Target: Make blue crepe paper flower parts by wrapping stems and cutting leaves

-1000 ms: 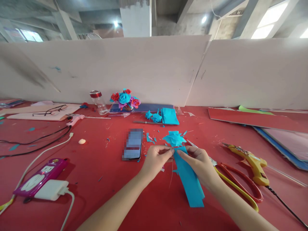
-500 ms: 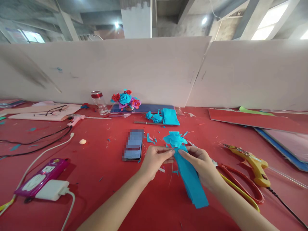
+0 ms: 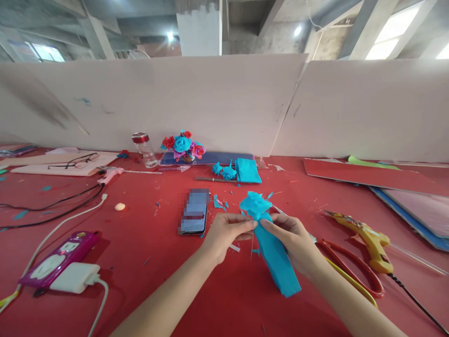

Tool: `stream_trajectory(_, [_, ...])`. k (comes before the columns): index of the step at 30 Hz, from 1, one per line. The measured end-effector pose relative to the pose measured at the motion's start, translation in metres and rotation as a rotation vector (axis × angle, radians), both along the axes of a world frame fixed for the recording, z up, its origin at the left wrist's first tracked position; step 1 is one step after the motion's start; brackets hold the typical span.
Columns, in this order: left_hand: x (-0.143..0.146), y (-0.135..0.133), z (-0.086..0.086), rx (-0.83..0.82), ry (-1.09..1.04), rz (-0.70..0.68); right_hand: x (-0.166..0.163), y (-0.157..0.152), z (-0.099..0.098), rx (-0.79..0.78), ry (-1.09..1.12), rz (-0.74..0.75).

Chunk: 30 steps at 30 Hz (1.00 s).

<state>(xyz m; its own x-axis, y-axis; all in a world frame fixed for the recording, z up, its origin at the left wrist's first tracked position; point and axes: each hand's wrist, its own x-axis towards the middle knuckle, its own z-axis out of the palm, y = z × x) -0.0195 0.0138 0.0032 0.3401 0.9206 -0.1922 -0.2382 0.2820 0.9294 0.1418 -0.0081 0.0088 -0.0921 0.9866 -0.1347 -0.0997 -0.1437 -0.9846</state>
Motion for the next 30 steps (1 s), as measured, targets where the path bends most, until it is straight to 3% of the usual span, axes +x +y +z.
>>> stream_trajectory(11, [0.0027, 0.0003, 0.0008, 0.012, 0.028, 0.08, -0.001, -0.0016, -0.0029, 0.038, 0.02, 0.034])
stream_trajectory(18, [0.0031, -0.0018, -0.0006, 0.059, 0.028, -0.001, -0.0022, -0.0018, -0.002, 0.046, 0.001, 0.001])
stream_trajectory(30, [0.0019, -0.0031, 0.0013, 0.01, 0.106, 0.084, -0.0045, -0.0016, -0.0013, 0.065, -0.003, 0.015])
